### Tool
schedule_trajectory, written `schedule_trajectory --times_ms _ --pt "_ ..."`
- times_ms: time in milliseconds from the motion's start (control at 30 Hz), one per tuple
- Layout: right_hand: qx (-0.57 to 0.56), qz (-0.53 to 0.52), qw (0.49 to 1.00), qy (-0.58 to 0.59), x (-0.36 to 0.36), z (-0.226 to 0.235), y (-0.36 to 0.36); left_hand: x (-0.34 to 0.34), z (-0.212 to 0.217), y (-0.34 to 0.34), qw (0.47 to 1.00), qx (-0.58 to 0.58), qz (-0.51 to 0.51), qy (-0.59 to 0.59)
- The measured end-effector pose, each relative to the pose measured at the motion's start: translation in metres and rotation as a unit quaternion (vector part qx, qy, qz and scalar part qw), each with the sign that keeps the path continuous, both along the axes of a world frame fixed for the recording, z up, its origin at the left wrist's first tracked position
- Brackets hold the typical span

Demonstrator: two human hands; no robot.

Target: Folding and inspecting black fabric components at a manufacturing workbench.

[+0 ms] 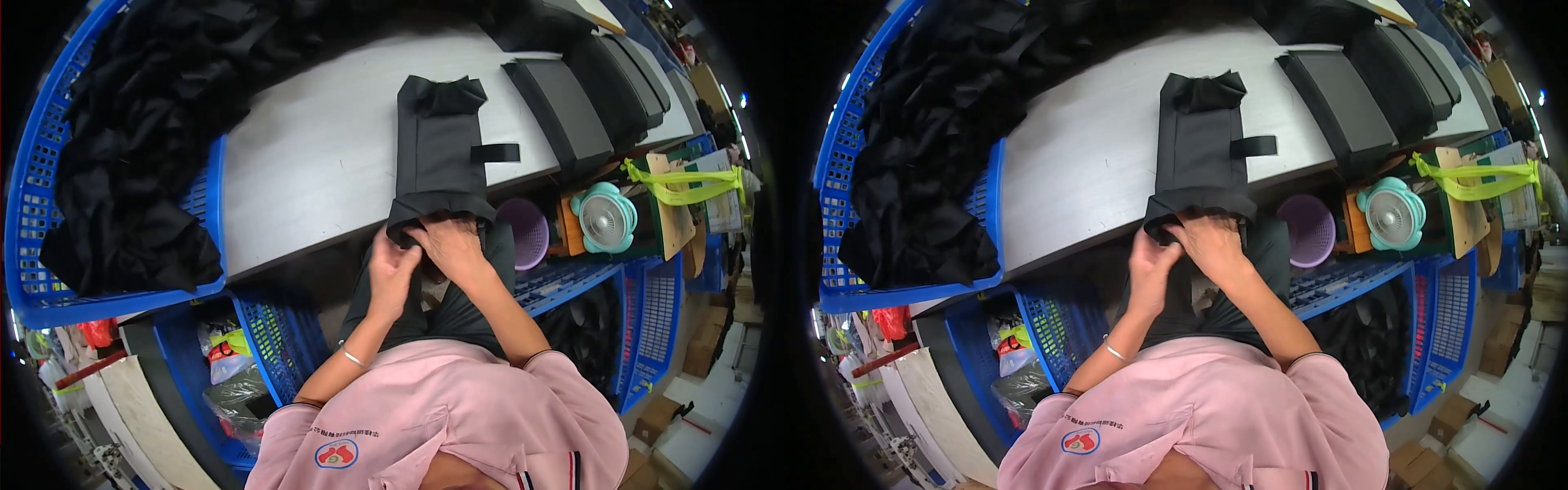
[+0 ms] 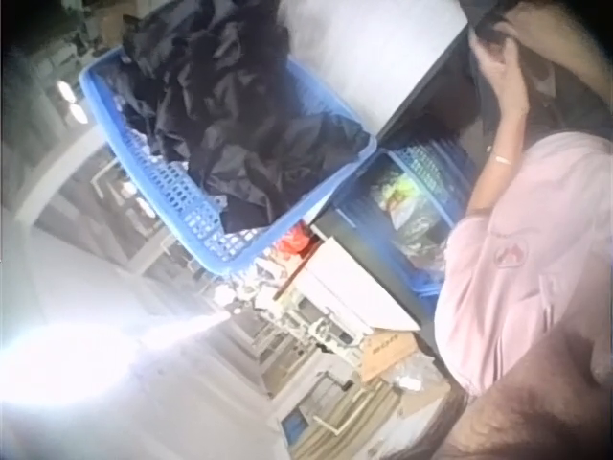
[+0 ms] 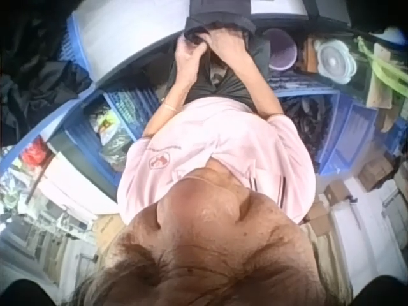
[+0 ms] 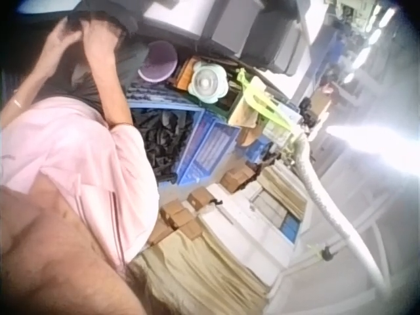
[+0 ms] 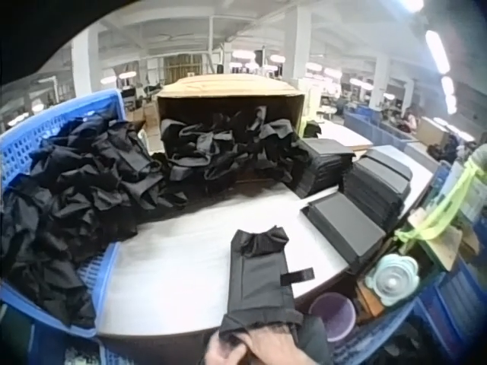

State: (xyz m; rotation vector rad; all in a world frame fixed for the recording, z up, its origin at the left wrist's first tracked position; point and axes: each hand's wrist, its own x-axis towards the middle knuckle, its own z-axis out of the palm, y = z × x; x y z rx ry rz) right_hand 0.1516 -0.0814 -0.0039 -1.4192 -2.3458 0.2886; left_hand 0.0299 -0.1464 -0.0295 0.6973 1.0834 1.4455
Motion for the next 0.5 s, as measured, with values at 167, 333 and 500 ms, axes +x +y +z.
schedule_trajectory --times_ms 167,333,500 --pt "-0.027 0.003 0.999 -0.032 0.003 -0.007 -0.039 -0.02 0.011 -0.003 0.985 0.04 0.053 0.158" --pt "0.044 0.014 0.999 0.019 0.019 -0.001 -0.046 -0.028 0.041 -0.035 0.993 -0.076 -0.035 0.078" --pt "0.038 0.12 0.992 0.011 0.022 0.021 -0.088 -0.037 0.032 -0.009 0.983 -0.098 -0.07 -0.138"
